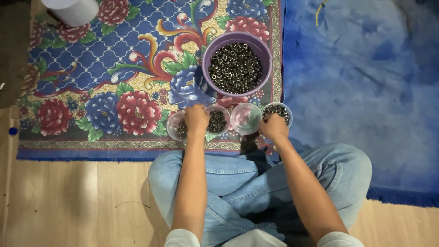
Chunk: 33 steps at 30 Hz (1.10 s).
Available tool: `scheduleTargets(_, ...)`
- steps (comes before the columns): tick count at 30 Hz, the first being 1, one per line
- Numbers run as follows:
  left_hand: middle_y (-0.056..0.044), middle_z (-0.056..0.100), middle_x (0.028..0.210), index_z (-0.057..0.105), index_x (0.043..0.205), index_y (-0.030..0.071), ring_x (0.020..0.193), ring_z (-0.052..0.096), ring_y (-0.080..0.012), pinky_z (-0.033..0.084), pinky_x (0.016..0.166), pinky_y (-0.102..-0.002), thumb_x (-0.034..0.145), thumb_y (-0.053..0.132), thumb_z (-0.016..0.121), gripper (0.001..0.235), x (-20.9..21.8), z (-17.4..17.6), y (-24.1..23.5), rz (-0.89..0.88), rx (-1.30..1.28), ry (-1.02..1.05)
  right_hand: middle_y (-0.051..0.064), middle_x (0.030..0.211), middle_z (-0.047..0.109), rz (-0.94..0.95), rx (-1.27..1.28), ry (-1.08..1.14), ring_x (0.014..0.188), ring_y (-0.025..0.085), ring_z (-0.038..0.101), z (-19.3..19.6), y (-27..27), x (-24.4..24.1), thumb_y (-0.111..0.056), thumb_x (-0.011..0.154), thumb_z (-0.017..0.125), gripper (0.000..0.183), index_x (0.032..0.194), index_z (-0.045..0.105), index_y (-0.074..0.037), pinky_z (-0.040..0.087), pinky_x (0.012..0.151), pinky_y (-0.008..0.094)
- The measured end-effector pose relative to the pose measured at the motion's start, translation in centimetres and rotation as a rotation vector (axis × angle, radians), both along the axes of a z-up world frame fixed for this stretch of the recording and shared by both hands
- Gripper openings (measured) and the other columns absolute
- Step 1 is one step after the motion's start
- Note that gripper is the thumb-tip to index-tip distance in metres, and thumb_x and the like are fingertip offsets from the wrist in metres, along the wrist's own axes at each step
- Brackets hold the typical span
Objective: The person sits on a patterned rug and sorts small metal rings from a large purple bowl into three smaller clear bowls. They pick up rings by hand, separate them, and place them into the smaller bowls, repeating this process throughout the clip.
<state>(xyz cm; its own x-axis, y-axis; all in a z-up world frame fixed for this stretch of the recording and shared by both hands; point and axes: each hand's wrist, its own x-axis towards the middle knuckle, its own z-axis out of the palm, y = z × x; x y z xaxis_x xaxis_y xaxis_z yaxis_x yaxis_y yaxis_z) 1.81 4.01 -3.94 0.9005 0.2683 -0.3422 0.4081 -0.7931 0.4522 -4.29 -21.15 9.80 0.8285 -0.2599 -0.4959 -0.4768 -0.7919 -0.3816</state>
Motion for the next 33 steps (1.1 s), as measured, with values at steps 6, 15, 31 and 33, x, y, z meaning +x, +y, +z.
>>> scheduleTargets(6,-0.018,0.07,0.103,0.076,0.103,0.012,0.106,0.069,-0.0413,0.057,0.091,-0.053,0.09,0.019,0.069,0.017,-1.7,7.4,1.5,0.159,-0.013,-0.106,0.015,0.086,0.079,0.001,-0.097,-0.023,0.091,0.038,0.077,-4.5,-1.9,0.6,-0.031,0.087,0.07,0.031,0.108,0.08,-0.009,0.061,0.076,0.049)
scheduleTargets(15,-0.029,0.068,0.11,0.063,0.118,-0.006,0.108,0.067,-0.05,0.058,0.088,-0.06,0.092,0.014,0.066,0.033,-2.6,9.4,1.1,0.189,-0.142,0.017,0.016,0.118,0.063,0.041,-0.328,-0.206,0.115,0.038,0.057,-2.4,-3.5,0.7,-0.027,0.083,0.079,0.049,0.13,0.07,-0.013,0.057,0.088,0.051)
scheduleTargets(31,-0.017,0.074,0.097,0.07,0.102,0.009,0.101,0.072,-0.0397,0.058,0.086,-0.052,0.091,0.013,0.065,0.012,-2.4,9.2,1.5,0.11,-0.106,-0.098,0.007,0.104,0.06,-0.14,-0.334,-0.403,0.104,0.033,0.059,-8.7,-9.5,1.6,-0.018,0.08,0.076,0.026,0.106,0.072,-0.021,0.056,0.081,0.05)
scheduleTargets(33,-0.015,0.073,0.099,0.07,0.106,0.009,0.099,0.072,-0.0373,0.058,0.086,-0.051,0.092,0.016,0.067,0.016,-3.1,12.2,1.2,0.073,-0.113,-0.176,0.012,0.11,0.063,-0.049,-0.307,-0.407,0.107,0.036,0.06,-9.1,-9.6,1.9,-0.016,0.081,0.076,0.038,0.119,0.073,-0.017,0.056,0.086,0.051)
